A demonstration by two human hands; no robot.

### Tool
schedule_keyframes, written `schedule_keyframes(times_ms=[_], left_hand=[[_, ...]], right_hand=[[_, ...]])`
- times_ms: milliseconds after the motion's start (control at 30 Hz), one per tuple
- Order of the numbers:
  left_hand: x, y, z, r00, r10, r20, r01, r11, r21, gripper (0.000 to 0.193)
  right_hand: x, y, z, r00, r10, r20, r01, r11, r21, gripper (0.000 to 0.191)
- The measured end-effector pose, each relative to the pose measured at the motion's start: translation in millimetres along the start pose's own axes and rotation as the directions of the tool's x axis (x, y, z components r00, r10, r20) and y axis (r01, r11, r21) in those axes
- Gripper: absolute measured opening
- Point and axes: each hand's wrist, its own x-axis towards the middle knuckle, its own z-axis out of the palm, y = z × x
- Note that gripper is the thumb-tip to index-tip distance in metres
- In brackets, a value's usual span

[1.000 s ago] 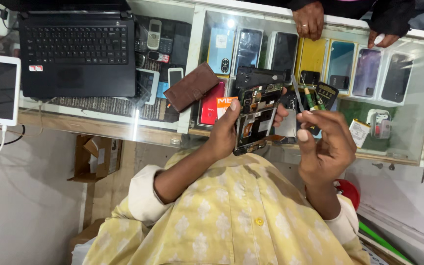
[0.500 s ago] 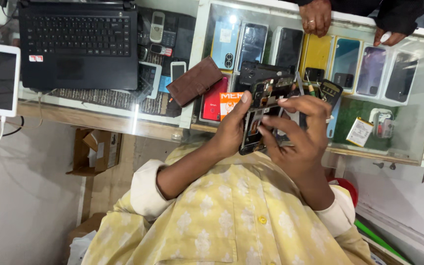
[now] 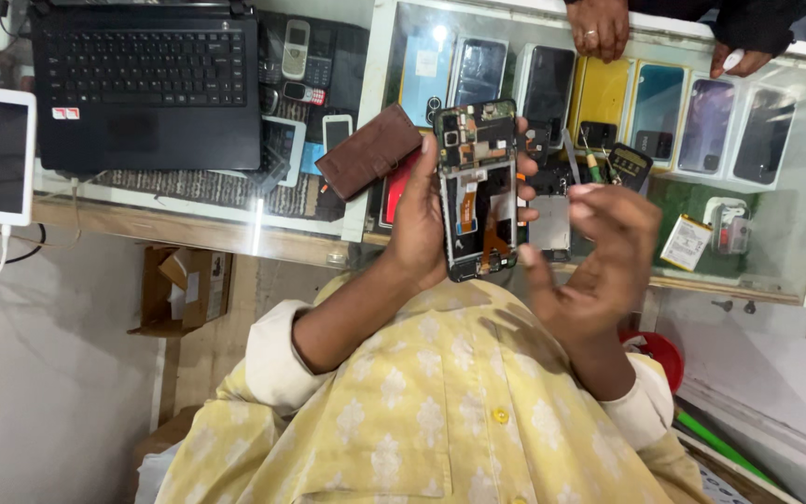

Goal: The person handles a disassembled smartphone, removes the battery, and then uses a heat gun to apply heat to the screen edges. The person works at a cluttered electronics repair bench with various tools and phone parts visible.

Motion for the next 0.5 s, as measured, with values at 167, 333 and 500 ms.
schedule_keyframes(times_ms=[167,333,500], left_hand=[[-0.4,4.5,2.1,0.999,0.011,0.046,-0.011,1.000,-0.016,0.084],[-3.9,7.4,4.5,0.999,0.030,0.020,-0.029,0.999,-0.040,0.081],[-6.9,7.5,5.7,0.999,0.033,-0.003,-0.033,0.999,0.007,0.084]], right_hand=[[-20.1,22.9,2.1,0.940,0.338,0.042,-0.326,0.858,0.397,0.044],[-44.0,46.7,0.6,0.801,0.495,0.336,-0.561,0.428,0.708,0.040],[-57.3,51.1,-3.5,0.723,0.490,0.487,-0.675,0.348,0.651,0.036]])
